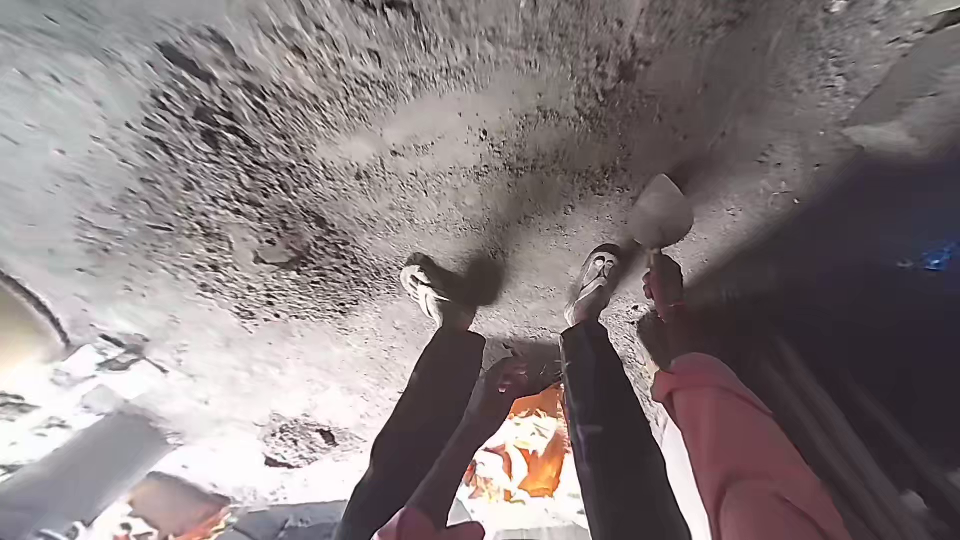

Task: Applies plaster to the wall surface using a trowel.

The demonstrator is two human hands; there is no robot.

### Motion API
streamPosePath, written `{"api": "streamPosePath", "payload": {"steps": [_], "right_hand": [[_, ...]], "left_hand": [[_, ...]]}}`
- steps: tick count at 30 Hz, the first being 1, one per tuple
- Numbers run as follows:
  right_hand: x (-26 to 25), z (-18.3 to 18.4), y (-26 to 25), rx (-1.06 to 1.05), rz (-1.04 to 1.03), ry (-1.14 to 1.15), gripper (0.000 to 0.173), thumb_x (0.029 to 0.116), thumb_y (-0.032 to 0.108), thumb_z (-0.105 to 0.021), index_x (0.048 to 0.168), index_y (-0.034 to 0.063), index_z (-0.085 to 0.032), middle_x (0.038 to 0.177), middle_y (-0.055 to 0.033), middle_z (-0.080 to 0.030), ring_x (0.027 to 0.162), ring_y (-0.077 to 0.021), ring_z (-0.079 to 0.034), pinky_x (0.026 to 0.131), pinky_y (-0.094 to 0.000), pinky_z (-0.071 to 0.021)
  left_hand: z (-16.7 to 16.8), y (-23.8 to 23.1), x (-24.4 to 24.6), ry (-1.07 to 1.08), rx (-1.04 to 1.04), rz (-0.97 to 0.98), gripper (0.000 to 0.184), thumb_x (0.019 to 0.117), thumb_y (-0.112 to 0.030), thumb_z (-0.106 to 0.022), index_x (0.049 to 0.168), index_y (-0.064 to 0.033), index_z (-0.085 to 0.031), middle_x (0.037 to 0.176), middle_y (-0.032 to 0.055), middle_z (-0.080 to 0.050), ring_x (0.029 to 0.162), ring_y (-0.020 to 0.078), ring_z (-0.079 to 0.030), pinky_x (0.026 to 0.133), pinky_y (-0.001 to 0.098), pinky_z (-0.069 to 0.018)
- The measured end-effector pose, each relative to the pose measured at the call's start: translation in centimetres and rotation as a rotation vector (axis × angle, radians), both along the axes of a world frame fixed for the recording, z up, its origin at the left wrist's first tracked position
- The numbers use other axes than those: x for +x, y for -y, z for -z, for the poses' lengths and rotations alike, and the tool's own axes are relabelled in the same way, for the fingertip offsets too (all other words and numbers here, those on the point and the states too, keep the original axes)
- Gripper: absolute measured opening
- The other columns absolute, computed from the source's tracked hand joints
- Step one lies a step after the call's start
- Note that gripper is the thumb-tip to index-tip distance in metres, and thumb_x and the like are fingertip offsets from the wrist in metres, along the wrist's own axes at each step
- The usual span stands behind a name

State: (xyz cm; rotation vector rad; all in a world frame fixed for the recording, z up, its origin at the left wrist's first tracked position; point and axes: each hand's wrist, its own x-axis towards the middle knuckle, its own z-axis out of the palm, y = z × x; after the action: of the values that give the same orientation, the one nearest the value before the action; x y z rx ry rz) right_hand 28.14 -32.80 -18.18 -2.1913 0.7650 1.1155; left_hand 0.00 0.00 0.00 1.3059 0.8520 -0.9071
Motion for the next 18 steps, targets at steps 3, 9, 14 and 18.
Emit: {"api": "streamPosePath", "payload": {"steps": [3,9,14,18], "right_hand": [[-1.1,2.7,-5.5,0.005,-0.236,0.056,0.072,0.1048,0.068,-0.026,0.12,0.0077,-0.062,0.083,-0.0173,-0.063,0.061,-0.0315,-0.06,0.056,-0.054,-0.0527],[-5.0,4.6,-15.3,-0.123,-0.643,0.184,0.047,0.1117,0.036,-0.032,0.143,0.0064,-0.051,0.121,-0.0249,-0.064,0.095,-0.0434,-0.068,0.077,-0.0647,-0.0555],[-9.0,4.5,-27.0,-0.039,-0.461,0.188,0.057,0.1104,0.05,-0.027,0.123,0.0051,-0.06,0.093,-0.0191,-0.069,0.084,-0.0371,-0.069,0.072,-0.0597,-0.0558],[-11.1,3.1,-33.4,0.052,-0.759,0.075,0.057,0.1073,0.056,-0.032,0.13,0.0116,-0.058,0.09,-0.0166,-0.071,0.083,-0.0375,-0.071,0.069,-0.0598,-0.0572]], "left_hand": [[1.4,-2.4,2.1,0.02,0.035,-0.1,0.033,0.1016,-0.022,-0.062,0.133,-0.0112,-0.062,0.127,0.0023,-0.069,0.11,0.0144,-0.069,0.096,0.0366,-0.0595],[-0.9,-8.1,6.4,0.253,0.028,-0.501,0.033,0.1049,-0.019,-0.053,0.131,-0.0004,-0.061,0.122,0.0132,-0.069,0.102,0.0276,-0.071,0.089,0.042,-0.0615],[-0.7,-9.6,6.1,0.26,0.029,-0.58,0.036,0.1049,-0.022,-0.051,0.132,0.0002,-0.06,0.123,0.0146,-0.068,0.104,0.0295,-0.07,0.09,0.0433,-0.061],[-0.2,-9.7,5.5,0.227,0.044,-0.593,0.036,0.1044,-0.021,-0.053,0.132,0.0003,-0.06,0.123,0.0145,-0.068,0.104,0.0292,-0.07,0.091,0.0429,-0.0611]]}}
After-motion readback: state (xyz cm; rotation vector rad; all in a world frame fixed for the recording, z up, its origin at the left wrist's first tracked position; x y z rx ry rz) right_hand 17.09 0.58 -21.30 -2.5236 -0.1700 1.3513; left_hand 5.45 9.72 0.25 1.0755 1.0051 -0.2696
